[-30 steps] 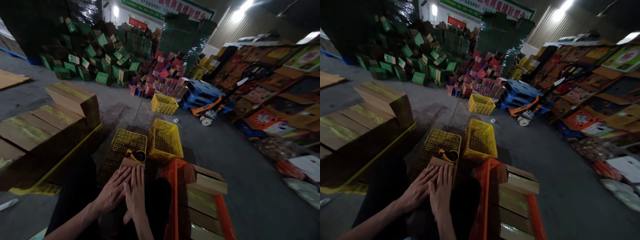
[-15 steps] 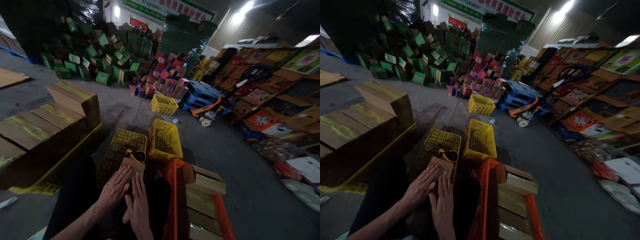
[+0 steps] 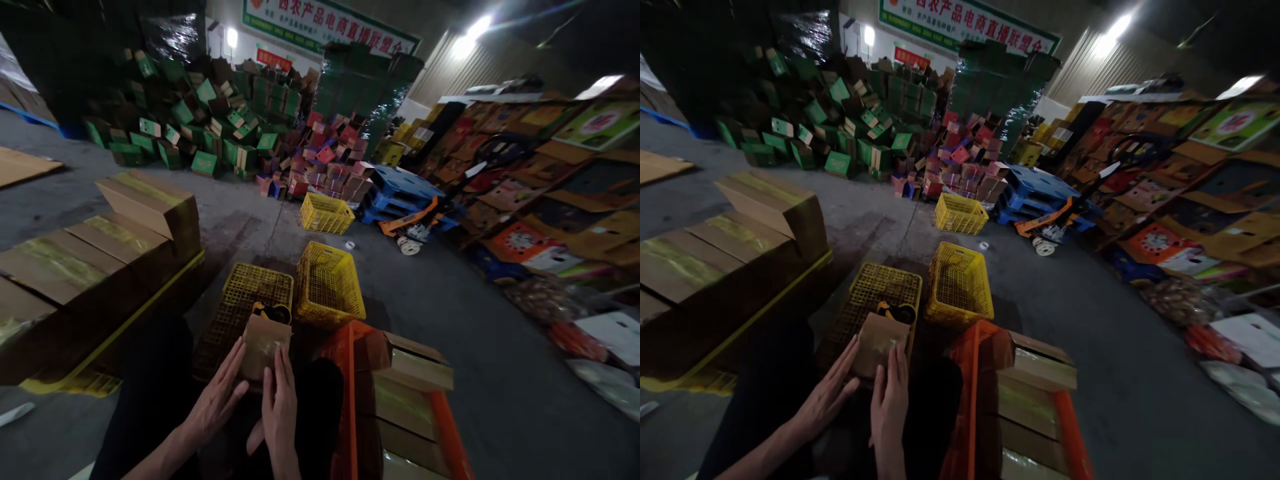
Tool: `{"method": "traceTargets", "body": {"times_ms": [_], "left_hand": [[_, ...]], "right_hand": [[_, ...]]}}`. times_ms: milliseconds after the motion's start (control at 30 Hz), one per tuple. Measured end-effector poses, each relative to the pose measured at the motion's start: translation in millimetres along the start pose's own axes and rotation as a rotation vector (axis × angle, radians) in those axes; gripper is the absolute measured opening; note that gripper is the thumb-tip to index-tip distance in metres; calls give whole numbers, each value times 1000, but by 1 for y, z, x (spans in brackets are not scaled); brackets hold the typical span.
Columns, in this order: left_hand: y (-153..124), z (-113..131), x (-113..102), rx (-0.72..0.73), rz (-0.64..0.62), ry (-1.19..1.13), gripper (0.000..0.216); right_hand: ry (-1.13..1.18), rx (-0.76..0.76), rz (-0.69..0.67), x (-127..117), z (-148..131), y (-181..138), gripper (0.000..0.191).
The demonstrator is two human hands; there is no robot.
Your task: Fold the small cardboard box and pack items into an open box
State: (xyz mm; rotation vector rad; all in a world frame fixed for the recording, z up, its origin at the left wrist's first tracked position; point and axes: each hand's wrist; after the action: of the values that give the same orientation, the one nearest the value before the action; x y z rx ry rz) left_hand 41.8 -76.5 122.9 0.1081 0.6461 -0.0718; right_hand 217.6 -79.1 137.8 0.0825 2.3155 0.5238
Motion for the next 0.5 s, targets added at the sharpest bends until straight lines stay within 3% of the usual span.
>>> {"method": "traceTargets", "body": {"times_ms": [233, 500], "left_hand": [[-26, -7, 18, -173, -54, -192, 74], [-13, 21, 11, -53, -123, -279, 88]], "right_hand": [[208, 183, 8, -6, 0, -8, 58], [641, 396, 136, -21, 9, -4, 66]]}}
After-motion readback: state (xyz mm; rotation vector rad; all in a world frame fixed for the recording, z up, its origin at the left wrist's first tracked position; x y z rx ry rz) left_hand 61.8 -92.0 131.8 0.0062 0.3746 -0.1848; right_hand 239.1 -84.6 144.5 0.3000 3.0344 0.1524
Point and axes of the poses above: each hand's wrist, its own y-axis towards the middle knuckle, its own x-axis out of the palm, z = x × y, and after that the axes turned 14 degrees about -x, right-handed
